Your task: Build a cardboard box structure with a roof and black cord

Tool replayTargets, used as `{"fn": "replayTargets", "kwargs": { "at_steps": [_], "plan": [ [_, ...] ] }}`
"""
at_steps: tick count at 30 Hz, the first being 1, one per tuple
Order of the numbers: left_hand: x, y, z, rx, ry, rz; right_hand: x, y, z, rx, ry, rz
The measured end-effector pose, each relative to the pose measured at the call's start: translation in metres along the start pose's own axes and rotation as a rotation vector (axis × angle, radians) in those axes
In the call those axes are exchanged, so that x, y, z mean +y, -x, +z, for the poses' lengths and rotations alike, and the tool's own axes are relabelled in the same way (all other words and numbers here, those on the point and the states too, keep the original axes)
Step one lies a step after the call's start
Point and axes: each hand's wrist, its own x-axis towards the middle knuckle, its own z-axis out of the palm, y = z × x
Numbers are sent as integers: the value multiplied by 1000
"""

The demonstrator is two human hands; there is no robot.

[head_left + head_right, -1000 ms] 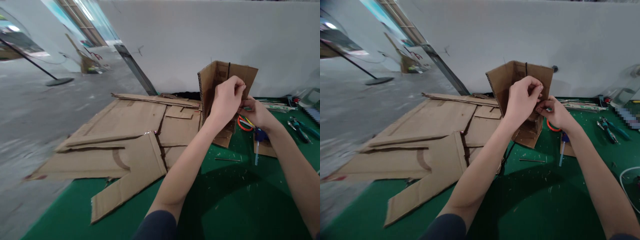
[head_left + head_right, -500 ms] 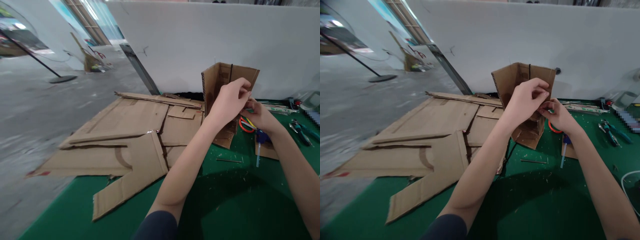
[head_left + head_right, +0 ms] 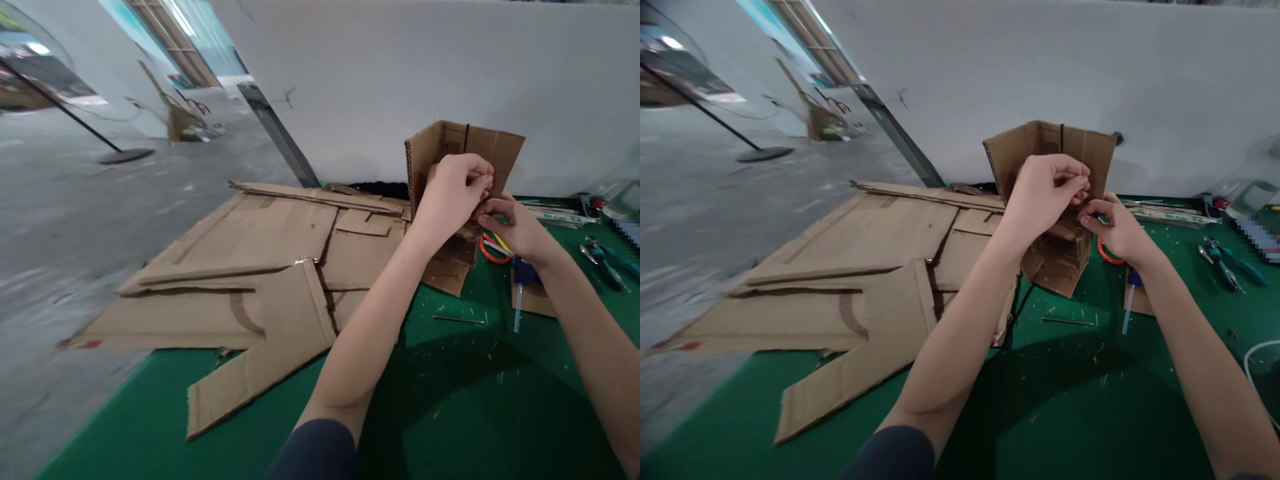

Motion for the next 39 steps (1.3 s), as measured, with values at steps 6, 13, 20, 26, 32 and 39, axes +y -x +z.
{"fn": "replayTargets", "kwargs": {
  "at_steps": [6,13,20,26,32,39],
  "plan": [
    [3,0,0,37,125,-93,2,0,2,33,4,23],
    [-1,-1,1,14,97,-42,6,0,1,16,-20,1],
    [3,2,7,3,-34,38,5,1,0,-2,-81,-22],
    [-1,2,12,58,-31,76,7,2,0,-4,-132,-9],
    [-1,3,11,70,-17,61,5,3,-2,12,-122,54],
    [4,5,12,47,-56,73,-11,6,-10,-23,-156,121]
  ]
}}
